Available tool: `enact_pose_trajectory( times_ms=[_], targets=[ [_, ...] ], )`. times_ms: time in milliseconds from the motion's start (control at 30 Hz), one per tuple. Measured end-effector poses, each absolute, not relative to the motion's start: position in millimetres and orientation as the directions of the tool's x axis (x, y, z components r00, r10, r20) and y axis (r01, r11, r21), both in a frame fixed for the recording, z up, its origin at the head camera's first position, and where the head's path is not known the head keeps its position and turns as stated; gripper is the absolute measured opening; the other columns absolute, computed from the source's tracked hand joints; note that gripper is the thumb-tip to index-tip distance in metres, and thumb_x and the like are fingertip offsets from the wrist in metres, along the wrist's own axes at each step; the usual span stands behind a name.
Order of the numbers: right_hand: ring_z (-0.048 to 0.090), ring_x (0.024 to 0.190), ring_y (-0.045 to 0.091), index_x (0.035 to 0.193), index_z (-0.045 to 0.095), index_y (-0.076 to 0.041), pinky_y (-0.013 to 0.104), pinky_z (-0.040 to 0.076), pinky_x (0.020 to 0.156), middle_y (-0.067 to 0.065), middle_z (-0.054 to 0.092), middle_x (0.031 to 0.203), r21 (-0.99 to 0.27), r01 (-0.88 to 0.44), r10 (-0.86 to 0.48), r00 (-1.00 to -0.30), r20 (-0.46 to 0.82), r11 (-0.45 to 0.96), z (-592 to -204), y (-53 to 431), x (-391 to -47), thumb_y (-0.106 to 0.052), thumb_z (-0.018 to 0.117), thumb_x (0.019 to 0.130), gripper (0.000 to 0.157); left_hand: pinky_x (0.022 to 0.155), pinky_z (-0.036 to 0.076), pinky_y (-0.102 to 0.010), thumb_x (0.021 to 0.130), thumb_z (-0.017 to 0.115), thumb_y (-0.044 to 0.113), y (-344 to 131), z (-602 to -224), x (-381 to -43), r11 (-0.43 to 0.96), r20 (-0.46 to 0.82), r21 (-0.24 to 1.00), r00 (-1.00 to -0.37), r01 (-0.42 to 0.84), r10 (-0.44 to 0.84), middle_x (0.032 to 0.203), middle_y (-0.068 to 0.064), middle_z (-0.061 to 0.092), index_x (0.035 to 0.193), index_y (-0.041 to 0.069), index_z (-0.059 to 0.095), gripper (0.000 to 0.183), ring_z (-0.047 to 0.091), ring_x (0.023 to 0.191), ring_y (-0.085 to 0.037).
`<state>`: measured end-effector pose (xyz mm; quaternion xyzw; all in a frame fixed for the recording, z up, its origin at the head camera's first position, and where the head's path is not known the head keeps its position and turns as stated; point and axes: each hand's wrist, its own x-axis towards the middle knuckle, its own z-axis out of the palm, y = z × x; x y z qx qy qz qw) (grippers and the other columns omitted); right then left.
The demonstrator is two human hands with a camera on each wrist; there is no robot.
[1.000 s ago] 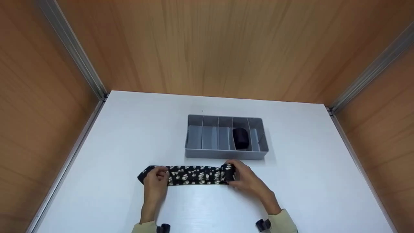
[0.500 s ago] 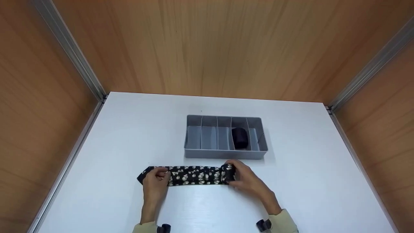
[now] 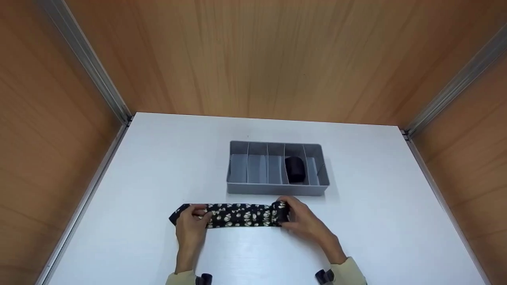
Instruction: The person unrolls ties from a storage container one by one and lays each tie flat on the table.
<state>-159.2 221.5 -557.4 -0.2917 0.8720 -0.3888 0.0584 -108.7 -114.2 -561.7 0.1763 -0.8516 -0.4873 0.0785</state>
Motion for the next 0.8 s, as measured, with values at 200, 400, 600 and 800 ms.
enact_pose_trajectory(
  times_ms=[200, 400, 600, 800],
  targets=[
    [0.057, 0.126, 0.033, 0.136, 0.053, -0.002, 0.051, 0.046, 0.107, 0.013, 0.06, 0.133, -0.706, -0.461, -0.555, -0.824, 0.115, 0.538, -557.2, 222.5, -157.9, 0.002, 0.084, 0.08, 0.064, 0.065, 0.05, -0.027, 0.088, 0.079, 0.002, -113.3, -559.1, -110.4, 0.446, -0.046, 0.868, -0.93, -0.218, -0.366, 0.09, -0.01, 0.07, 0.105, -0.002, 0.075, 0.018, 0.065, 0.079, -0.02],
    [0.057, 0.125, 0.034, 0.136, 0.053, -0.001, 0.051, 0.045, 0.108, 0.013, 0.061, 0.132, -0.701, -0.476, -0.56, -0.818, 0.131, 0.531, -558.1, 222.4, -157.5, 0.003, 0.084, 0.079, 0.064, 0.071, 0.053, -0.025, 0.09, 0.076, -0.002, -116.0, -556.6, -112.4, 0.392, -0.06, 0.898, -0.939, -0.199, -0.338, 0.094, -0.012, 0.071, 0.107, -0.004, 0.074, 0.018, 0.067, 0.085, -0.022],
    [0.057, 0.125, 0.033, 0.136, 0.054, -0.002, 0.05, 0.045, 0.108, 0.012, 0.061, 0.132, -0.701, -0.481, -0.565, -0.814, 0.134, 0.526, -557.8, 222.8, -158.4, 0.002, 0.084, 0.081, 0.063, 0.077, 0.056, -0.023, 0.093, 0.075, 0.003, -123.9, -556.5, -109.9, 0.272, -0.118, 0.941, -0.949, -0.201, -0.294, 0.105, -0.016, 0.072, 0.112, -0.004, 0.074, 0.02, 0.07, 0.097, -0.027],
    [0.057, 0.125, 0.031, 0.135, 0.054, -0.004, 0.049, 0.045, 0.108, 0.01, 0.061, 0.131, -0.709, -0.477, -0.564, -0.815, 0.136, 0.518, -556.1, 223.1, -158.8, 0.002, 0.084, 0.08, 0.062, 0.079, 0.057, -0.023, 0.093, 0.075, 0.004, -128.5, -560.1, -109.4, 0.196, -0.141, 0.96, -0.948, -0.202, -0.286, 0.107, -0.017, 0.074, 0.113, -0.004, 0.074, 0.022, 0.07, 0.1, -0.028]
  ],
)
